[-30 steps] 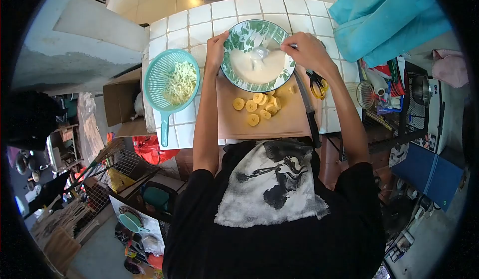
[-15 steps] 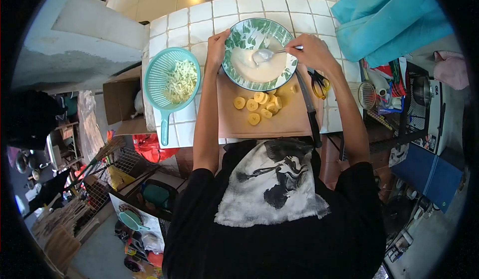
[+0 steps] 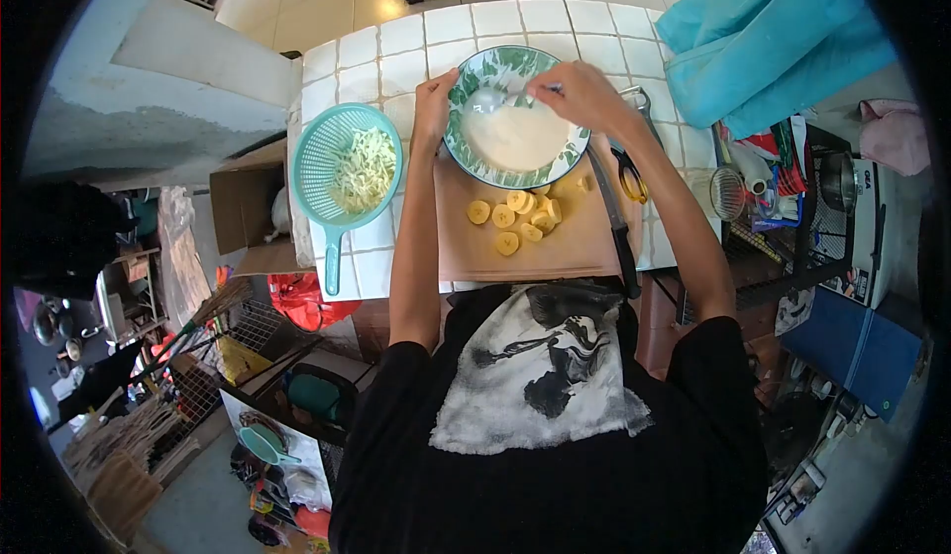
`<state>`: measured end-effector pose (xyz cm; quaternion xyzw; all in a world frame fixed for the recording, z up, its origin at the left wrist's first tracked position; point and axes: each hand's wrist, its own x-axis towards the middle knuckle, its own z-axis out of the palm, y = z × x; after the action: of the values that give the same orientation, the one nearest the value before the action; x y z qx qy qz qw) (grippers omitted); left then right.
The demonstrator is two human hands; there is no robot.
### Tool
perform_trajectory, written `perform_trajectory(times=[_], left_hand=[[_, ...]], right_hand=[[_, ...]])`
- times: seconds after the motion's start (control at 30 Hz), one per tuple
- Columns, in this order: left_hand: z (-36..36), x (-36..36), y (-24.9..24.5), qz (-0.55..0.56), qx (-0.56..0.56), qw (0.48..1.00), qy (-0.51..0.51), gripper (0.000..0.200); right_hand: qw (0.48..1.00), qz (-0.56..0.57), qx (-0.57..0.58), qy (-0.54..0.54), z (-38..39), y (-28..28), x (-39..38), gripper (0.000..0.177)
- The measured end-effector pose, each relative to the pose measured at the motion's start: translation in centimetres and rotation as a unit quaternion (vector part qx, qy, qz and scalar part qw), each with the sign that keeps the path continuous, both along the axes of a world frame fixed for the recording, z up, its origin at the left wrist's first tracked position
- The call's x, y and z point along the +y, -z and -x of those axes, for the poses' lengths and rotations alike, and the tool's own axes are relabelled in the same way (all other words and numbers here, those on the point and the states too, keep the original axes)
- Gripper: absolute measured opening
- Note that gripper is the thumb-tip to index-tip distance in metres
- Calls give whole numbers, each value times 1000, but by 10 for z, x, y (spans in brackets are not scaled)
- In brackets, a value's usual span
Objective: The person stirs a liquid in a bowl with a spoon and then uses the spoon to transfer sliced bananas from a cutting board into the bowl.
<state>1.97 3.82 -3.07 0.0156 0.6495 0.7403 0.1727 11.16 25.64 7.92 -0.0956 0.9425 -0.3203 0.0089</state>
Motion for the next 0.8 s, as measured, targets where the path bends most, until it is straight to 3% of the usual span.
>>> perform_trajectory(times=[0.17, 0.23, 0.3, 0.37, 0.57, 0.67, 0.73, 0.8], left_hand=[[-3, 0, -6, -41, -11, 999, 19, 30], [-3, 1, -7, -38, -21, 999, 14, 30], [-2, 1, -6, -32, -30, 999, 16, 30], [0, -1, -3, -21, -18, 999, 33, 30], [-2, 1, -5, -24, -7, 1000, -2, 30], [2, 0, 3, -35, 3, 999, 6, 30], [2, 0, 2, -35, -6, 999, 10, 30], [2, 1, 2, -33, -17, 999, 16, 30]], right_hand=[[994, -52, -68, -64, -14, -23, 11, 24], [994, 43, -99, 7, -9, -18, 22, 23], [996, 58, -60, 42, -3, -12, 25, 21], [999, -1, 0, 42, 4, -6, 20, 21], [994, 11, -87, -58, -14, -14, 7, 21], [995, 71, -68, 2, -10, -15, 12, 22], [997, 42, -8, 68, -3, -19, 11, 20], [999, -14, 34, 39, 3, -19, 1, 19]])
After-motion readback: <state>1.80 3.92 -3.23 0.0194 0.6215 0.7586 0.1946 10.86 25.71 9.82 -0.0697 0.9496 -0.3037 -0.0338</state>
